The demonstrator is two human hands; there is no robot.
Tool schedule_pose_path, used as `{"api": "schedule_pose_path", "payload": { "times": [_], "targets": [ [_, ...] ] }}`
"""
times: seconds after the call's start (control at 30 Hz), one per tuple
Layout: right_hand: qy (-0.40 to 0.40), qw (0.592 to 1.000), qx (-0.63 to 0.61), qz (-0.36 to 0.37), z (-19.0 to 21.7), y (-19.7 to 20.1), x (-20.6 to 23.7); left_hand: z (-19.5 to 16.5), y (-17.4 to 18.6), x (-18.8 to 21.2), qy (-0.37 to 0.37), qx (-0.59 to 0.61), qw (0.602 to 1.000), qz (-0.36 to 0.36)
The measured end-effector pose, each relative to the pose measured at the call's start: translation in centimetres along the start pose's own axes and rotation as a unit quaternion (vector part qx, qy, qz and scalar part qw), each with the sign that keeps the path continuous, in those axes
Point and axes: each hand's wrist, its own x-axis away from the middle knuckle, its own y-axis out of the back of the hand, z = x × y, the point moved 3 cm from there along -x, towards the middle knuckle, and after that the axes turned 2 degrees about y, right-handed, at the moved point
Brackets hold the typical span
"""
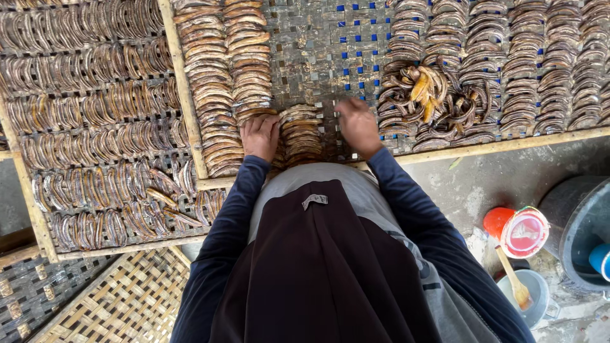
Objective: The person stands over bamboo drying trays filled with dried banana slices and sorts through them by hand, picking up individual slices, separating yellowed or spoiled pieces into a growing discard pile at the edge of the tray, and rearranging the remaining dried slices into rows. The person occasionally shifts trays to reach new sections.
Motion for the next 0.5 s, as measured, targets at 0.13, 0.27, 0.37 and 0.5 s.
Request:
{"api": "schedule_pose_path", "payload": {
  "times": [0.13,0.27,0.37,0.5],
  "targets": [
    [-0.158,0.987,-0.002,0.019,-2.0,3.5,4.3,-0.4,0.3,0.2,-0.004,0.006,1.0,-0.005],
    [-0.168,0.985,0.017,-0.018,-1.8,5.1,7.8,-0.4,0.4,0.4,-0.003,0.011,1.0,-0.016],
    [-0.173,0.983,0.023,-0.054,-2.2,4.7,8.8,-0.5,0.5,0.6,-0.006,0.017,1.0,-0.012],
    [-0.227,0.972,-0.009,-0.06,-4.1,3.9,9.0,-0.9,0.6,0.7,-0.01,0.027,1.0,-0.005]
  ]
}}
